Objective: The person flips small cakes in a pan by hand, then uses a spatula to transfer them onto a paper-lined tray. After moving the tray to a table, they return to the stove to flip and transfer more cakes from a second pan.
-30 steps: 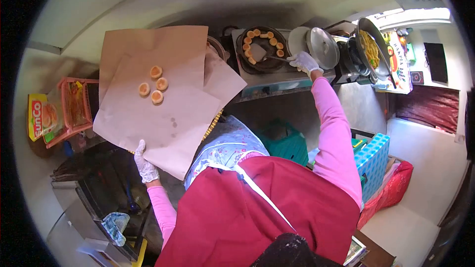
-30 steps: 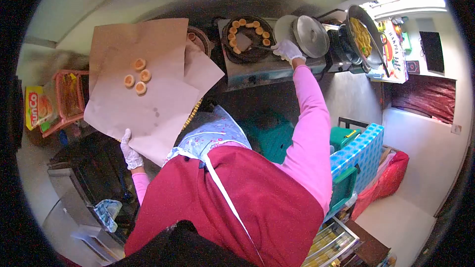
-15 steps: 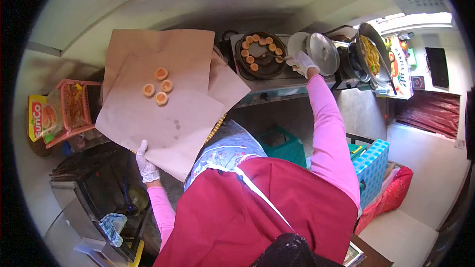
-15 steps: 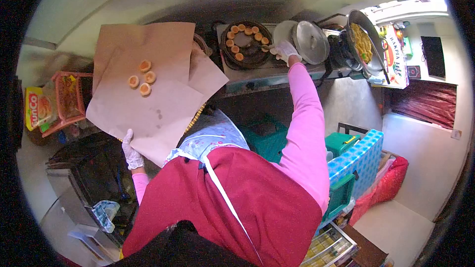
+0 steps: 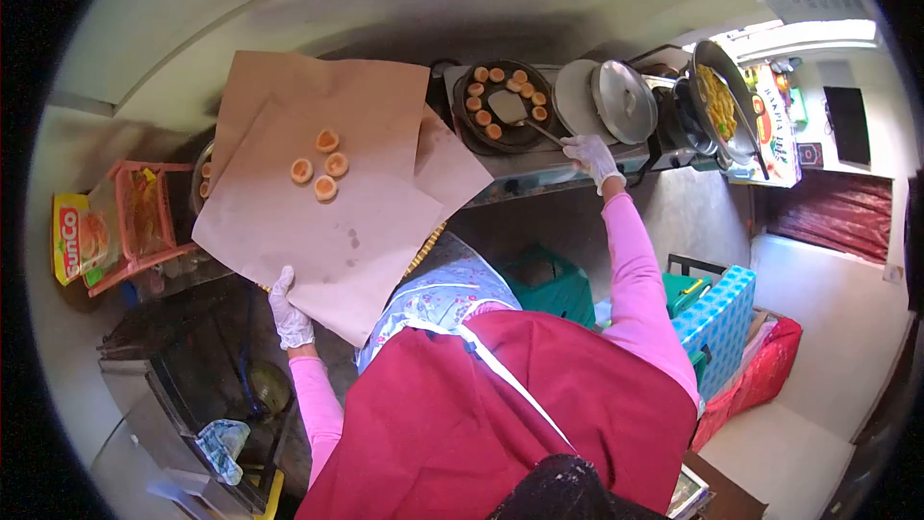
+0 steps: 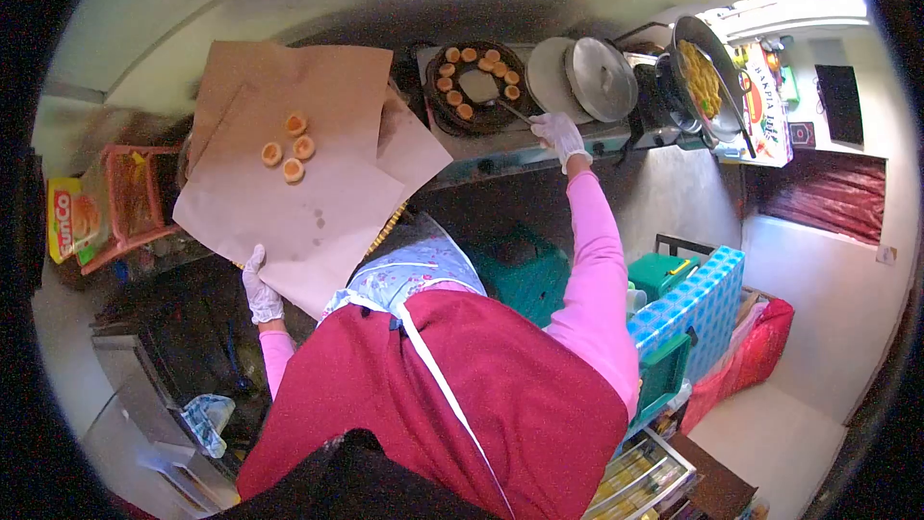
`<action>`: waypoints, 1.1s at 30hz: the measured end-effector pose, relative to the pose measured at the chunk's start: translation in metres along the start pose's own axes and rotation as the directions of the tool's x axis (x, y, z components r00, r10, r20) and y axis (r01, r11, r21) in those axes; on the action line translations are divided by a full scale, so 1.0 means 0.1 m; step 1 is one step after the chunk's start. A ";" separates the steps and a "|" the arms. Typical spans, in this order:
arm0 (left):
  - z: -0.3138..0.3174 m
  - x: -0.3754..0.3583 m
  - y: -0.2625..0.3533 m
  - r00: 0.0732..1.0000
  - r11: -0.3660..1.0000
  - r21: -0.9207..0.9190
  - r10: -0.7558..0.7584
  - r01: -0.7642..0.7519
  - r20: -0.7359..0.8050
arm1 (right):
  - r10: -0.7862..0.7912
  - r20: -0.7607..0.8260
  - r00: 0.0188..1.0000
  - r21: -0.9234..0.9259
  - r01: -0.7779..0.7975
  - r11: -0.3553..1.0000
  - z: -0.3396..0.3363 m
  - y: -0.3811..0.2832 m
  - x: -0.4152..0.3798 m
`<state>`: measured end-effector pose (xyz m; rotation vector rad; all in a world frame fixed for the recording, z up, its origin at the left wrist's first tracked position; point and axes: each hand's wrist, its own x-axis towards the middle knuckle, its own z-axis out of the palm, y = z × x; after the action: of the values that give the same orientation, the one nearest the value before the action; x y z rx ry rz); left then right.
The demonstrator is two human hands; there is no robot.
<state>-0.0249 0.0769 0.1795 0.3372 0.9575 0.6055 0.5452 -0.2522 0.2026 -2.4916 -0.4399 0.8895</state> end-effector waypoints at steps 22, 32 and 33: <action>0.09 0.09 -0.04 0.998 0.999 0.032 -0.009 0.008 0.056 | -0.279 -0.308 0.910 -0.269 0.197 0.943 0.61 -0.08 0.01; 0.16 0.18 -0.06 0.998 0.998 0.048 -0.043 0.041 0.044 | -0.288 -0.226 0.930 -0.065 0.281 0.958 0.89 0.14 0.35; 0.17 0.20 -0.07 0.998 0.998 0.045 -0.050 0.047 0.045 | -0.419 -0.215 0.882 -0.168 0.390 0.906 0.86 0.16 0.35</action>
<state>0.0003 0.0839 0.1722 0.3646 0.9329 0.5310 0.5170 -0.2243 0.1170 -2.4352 -0.9095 0.3894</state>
